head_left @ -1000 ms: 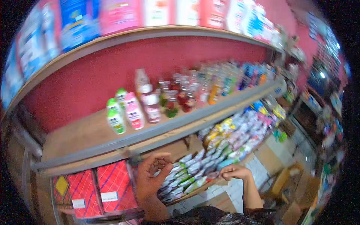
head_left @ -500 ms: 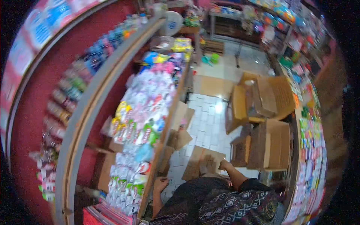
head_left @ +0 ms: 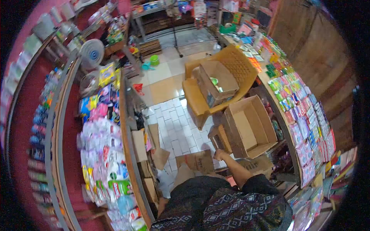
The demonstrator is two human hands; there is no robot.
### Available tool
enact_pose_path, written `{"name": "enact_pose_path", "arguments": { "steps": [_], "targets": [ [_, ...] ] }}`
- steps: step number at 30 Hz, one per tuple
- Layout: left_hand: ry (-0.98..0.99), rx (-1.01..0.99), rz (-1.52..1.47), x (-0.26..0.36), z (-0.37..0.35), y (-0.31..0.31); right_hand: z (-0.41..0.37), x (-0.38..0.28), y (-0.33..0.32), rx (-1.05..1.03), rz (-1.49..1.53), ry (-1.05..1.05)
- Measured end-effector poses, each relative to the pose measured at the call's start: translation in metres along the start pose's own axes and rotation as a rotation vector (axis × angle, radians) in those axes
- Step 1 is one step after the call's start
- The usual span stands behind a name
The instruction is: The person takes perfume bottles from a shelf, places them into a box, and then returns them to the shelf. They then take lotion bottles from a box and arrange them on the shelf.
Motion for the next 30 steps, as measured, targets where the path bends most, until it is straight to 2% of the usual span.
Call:
{"name": "enact_pose_path", "arguments": {
  "steps": [3,4,7,10,13,14,17,19,20,21,23,24,27,30],
  "targets": [
    [0.042,-0.031,0.08,0.062,0.026,-0.011,0.016,-0.004,-0.011,0.072,-0.003,-0.023],
    [0.056,-0.048,0.104,0.083,0.038,-0.014,0.011,-0.021,-0.031,-0.046,-0.132,-0.064],
    [0.115,-0.079,0.202,0.159,0.075,-0.025,0.009,-0.025,-0.062,0.081,0.181,0.115],
    [0.195,-0.102,0.325,0.254,0.112,-0.038,-0.006,-0.034,-0.111,0.088,0.281,0.166],
    [0.276,-0.121,0.472,0.361,0.138,-0.041,-0.008,-0.042,-0.158,0.182,0.234,0.203],
    [0.317,-0.127,0.531,0.396,0.146,-0.038,0.025,-0.018,-0.138,0.065,0.25,0.256],
    [0.579,-0.105,0.775,0.45,0.245,-0.013,0.02,-0.031,-0.191,0.33,0.373,0.348],
    [0.883,-0.023,1.007,0.471,0.315,0.015,0.024,-0.032,-0.213,0.501,0.482,0.244],
    [1.005,0.03,1.066,0.487,0.333,0.028,0.013,-0.044,-0.242,0.5,0.598,0.274],
    [1.002,-0.016,1.103,0.513,0.325,0.035,0.009,-0.05,-0.262,0.498,0.714,0.303],
    [0.996,-0.11,1.173,0.573,0.294,0.046,0.021,-0.046,-0.279,0.5,0.751,0.291],
    [0.965,-0.145,1.091,0.598,0.278,0.056,0.027,-0.043,-0.283,0.498,0.765,0.282],
    [0.928,-0.234,0.737,0.664,0.219,0.09,0.066,-0.023,-0.283,0.686,0.926,0.283],
    [1.077,-0.221,0.642,0.726,0.141,0.113,0.069,-0.026,-0.344,0.907,0.906,0.243]
  ]
}}
Point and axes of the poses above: each hand's wrist, its own z-axis towards the middle knuckle, its own y-axis out of the palm, x = y × z, the point moved 3 cm from there along z, towards the middle knuckle, and after that the axes turned 4 degrees about x, right-handed, at the moved point
